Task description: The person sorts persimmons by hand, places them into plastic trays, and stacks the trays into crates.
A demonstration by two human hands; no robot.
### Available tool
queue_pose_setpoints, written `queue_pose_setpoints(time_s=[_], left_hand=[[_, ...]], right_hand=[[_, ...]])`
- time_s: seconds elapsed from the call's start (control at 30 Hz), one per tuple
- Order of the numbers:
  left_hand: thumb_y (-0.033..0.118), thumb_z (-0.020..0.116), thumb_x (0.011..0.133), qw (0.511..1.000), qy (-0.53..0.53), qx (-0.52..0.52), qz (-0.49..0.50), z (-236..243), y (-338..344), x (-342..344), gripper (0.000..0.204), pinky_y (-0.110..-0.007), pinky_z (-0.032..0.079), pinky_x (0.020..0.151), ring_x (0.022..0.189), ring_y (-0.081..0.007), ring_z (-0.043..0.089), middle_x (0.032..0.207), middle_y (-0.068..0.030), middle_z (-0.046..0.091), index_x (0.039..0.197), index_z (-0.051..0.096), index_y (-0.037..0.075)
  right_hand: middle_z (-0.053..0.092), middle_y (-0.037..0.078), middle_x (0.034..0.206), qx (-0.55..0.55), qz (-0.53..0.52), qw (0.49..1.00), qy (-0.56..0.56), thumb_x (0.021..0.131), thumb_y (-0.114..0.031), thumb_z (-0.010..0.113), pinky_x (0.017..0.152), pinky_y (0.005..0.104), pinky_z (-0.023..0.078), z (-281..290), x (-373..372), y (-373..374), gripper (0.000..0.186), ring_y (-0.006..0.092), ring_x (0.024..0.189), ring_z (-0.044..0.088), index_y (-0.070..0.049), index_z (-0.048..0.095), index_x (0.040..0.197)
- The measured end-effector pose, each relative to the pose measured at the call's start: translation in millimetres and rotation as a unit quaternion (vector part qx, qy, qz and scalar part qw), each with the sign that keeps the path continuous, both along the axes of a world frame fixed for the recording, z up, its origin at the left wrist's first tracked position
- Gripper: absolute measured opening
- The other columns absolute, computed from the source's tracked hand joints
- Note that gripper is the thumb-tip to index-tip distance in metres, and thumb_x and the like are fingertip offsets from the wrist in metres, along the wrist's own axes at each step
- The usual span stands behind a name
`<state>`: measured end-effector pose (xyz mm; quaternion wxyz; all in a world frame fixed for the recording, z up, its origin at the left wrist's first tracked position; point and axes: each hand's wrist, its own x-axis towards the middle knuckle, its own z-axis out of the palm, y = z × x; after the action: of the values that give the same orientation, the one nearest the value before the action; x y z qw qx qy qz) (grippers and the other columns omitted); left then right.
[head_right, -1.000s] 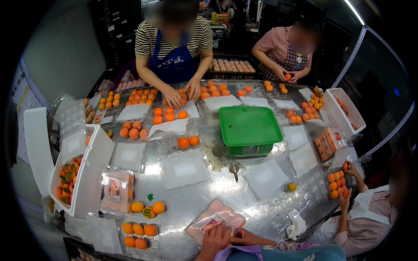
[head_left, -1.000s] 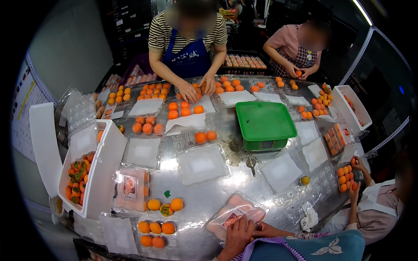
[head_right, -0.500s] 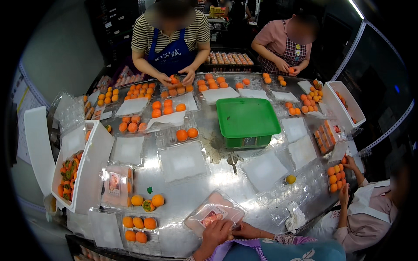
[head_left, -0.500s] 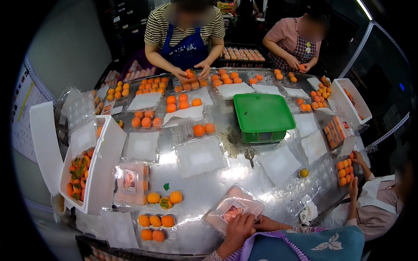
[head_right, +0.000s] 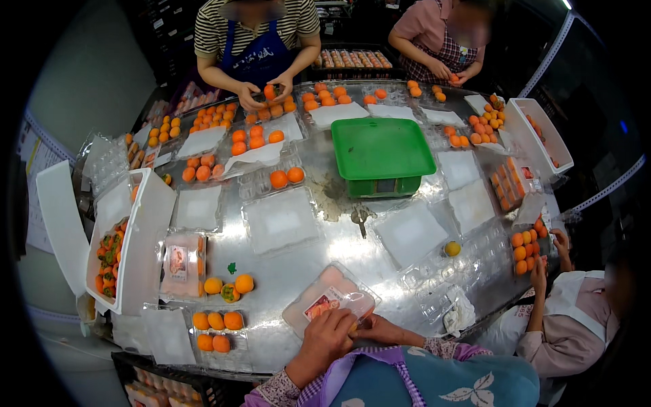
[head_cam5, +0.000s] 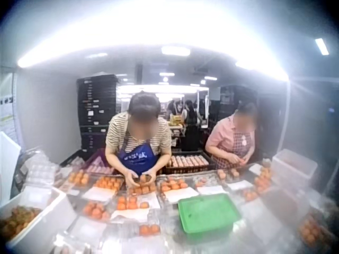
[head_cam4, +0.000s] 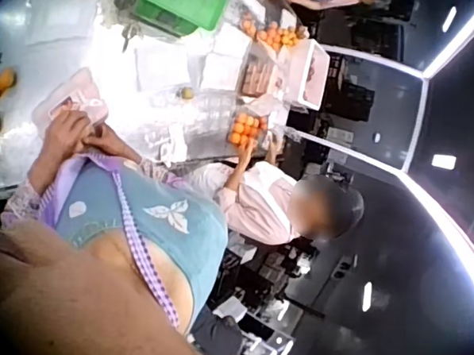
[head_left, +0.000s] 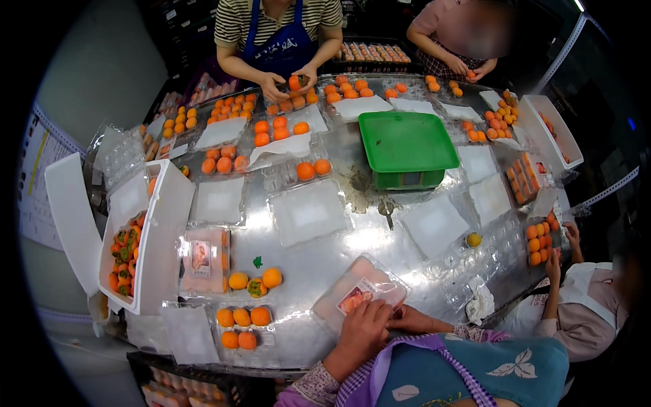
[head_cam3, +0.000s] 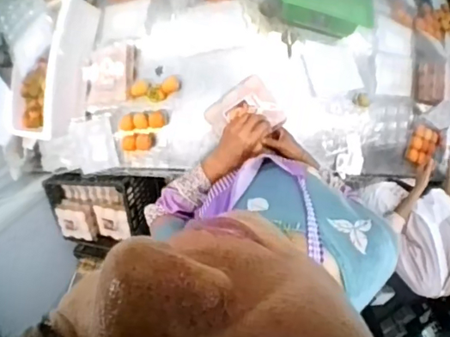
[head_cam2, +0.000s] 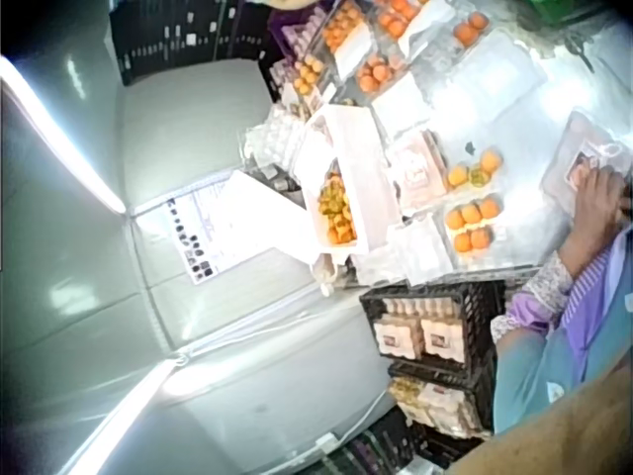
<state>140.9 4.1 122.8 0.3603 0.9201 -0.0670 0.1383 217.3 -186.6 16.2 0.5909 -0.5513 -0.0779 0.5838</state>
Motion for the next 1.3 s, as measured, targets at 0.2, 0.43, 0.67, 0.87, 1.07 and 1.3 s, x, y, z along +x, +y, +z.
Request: queue_pose_setpoints(time_s=[0.2,0.43,0.67,0.87,1.07,1.3], left_hand=[[0.002,0.064,0.063,0.999,-0.016,-0.016,0.045,17,9,7,0.036,-0.038,0.052,0.081,0.093,-0.0283,0.062,0.101,-0.0098,0.062,0.099,0.063,0.005],[-0.005,0.061,0.061,0.995,-0.021,-0.015,0.095,35,41,18,0.041,-0.037,0.054,0.078,0.095,-0.0303,0.063,0.105,-0.0119,0.063,0.101,0.063,0.004],[-0.005,0.059,0.068,0.995,0.004,0.014,0.095,52,81,28,0.041,-0.037,0.052,0.08,0.096,-0.0321,0.063,0.108,-0.0134,0.063,0.108,0.061,0.004],[-0.004,0.055,0.079,0.995,0.038,0.053,0.08,58,107,36,0.037,-0.037,0.052,0.076,0.093,-0.0322,0.063,0.108,-0.0129,0.062,0.114,0.06,0.006],[-0.004,0.052,0.082,0.99,0.054,0.091,0.091,58,124,46,0.035,-0.038,0.051,0.069,0.084,-0.0309,0.063,0.102,-0.0115,0.062,0.114,0.061,0.008],[-0.006,0.052,0.08,0.99,0.024,0.096,0.099,48,134,70,0.037,-0.037,0.051,0.068,0.081,-0.0296,0.063,0.097,-0.011,0.063,0.112,0.062,0.008]], right_hand=[[0.064,0.007,0.112,0.009,0.026,1.0,0.006,0.088,-0.009,0.066,0.085,0.0278,0.051,19,5,8,0.043,0.015,0.1,0.062,-0.002,0.05,0.128],[0.063,0.011,0.114,0.056,-0.008,0.997,0.055,0.088,-0.008,0.067,0.084,0.0289,0.053,12,5,6,0.061,0.0181,0.101,0.063,-0.002,0.036,0.14],[0.063,0.013,0.113,0.055,-0.003,0.998,0.036,0.088,-0.01,0.066,0.082,0.0293,0.054,20,7,6,0.058,0.0204,0.099,0.065,-0.002,0.037,0.138],[0.063,0.015,0.114,0.051,0.006,0.998,0.041,0.089,-0.008,0.065,0.08,0.03,0.054,14,8,5,0.06,0.0236,0.099,0.066,-0.001,0.034,0.139],[0.061,0.014,0.117,0.061,0.006,0.997,0.041,0.088,-0.011,0.066,0.078,0.0289,0.054,13,7,5,0.062,0.0219,0.099,0.066,-0.001,0.033,0.14],[0.061,0.013,0.114,0.051,0.004,0.998,0.038,0.09,-0.01,0.064,0.076,0.0289,0.054,14,8,4,0.061,0.0214,0.096,0.066,-0.001,0.032,0.141]])
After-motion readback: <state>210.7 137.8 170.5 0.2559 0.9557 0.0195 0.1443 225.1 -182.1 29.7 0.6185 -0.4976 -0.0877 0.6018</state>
